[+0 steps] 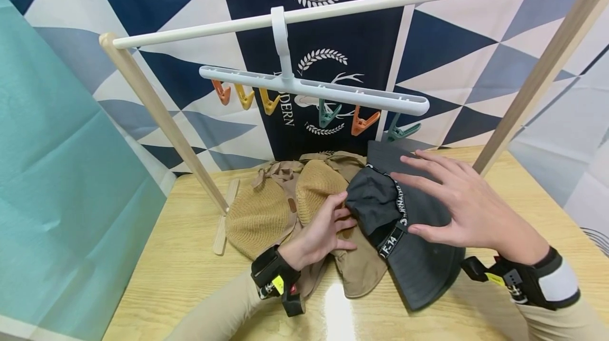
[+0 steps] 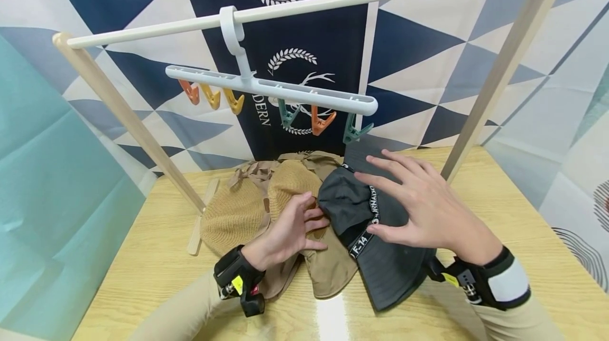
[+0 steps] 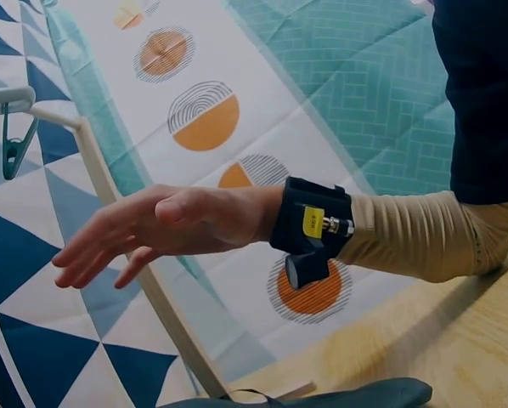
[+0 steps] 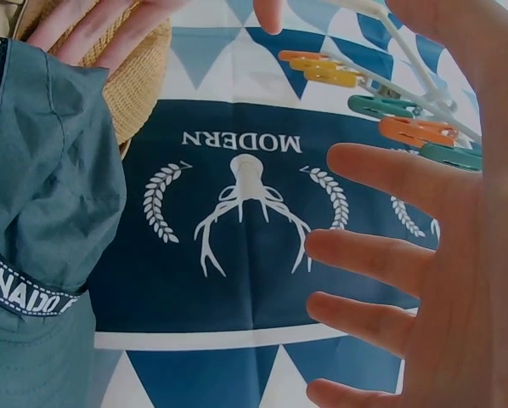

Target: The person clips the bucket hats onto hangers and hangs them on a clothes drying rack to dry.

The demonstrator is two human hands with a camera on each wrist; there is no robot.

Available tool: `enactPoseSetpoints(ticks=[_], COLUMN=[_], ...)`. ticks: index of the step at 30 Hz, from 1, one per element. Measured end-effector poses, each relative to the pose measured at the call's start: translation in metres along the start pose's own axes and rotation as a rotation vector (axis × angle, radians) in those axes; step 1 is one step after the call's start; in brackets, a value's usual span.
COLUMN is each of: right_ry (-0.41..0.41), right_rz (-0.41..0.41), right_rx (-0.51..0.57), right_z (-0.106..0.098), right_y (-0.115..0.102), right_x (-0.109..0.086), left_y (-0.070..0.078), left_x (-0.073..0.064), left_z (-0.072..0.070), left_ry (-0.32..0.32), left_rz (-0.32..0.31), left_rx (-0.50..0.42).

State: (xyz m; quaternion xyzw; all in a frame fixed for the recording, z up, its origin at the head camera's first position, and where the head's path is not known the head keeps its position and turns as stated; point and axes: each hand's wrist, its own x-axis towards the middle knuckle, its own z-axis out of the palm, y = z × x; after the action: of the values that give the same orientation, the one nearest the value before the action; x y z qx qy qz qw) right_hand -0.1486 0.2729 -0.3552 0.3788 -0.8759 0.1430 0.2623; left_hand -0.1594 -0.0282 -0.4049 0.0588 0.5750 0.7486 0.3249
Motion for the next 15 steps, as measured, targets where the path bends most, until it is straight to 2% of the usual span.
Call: enactPoseSetpoints(ticks=[6, 15], right_ry=[-0.001, -0.002], right_rz=[0.008, 0.003], right_rx=[0.001, 0.003], right_z=[-0.001, 0.0], right_y=[0.0, 0.0], right_x=[0.0, 0.0], left_y=[-0.002, -0.008], left_x=[0.005, 0.012], left_z=[-0.002, -0.002], left_ry=[-0.01, -0.037], left_rz=[-0.025, -0.072], left_rx=[-0.014, -0.081])
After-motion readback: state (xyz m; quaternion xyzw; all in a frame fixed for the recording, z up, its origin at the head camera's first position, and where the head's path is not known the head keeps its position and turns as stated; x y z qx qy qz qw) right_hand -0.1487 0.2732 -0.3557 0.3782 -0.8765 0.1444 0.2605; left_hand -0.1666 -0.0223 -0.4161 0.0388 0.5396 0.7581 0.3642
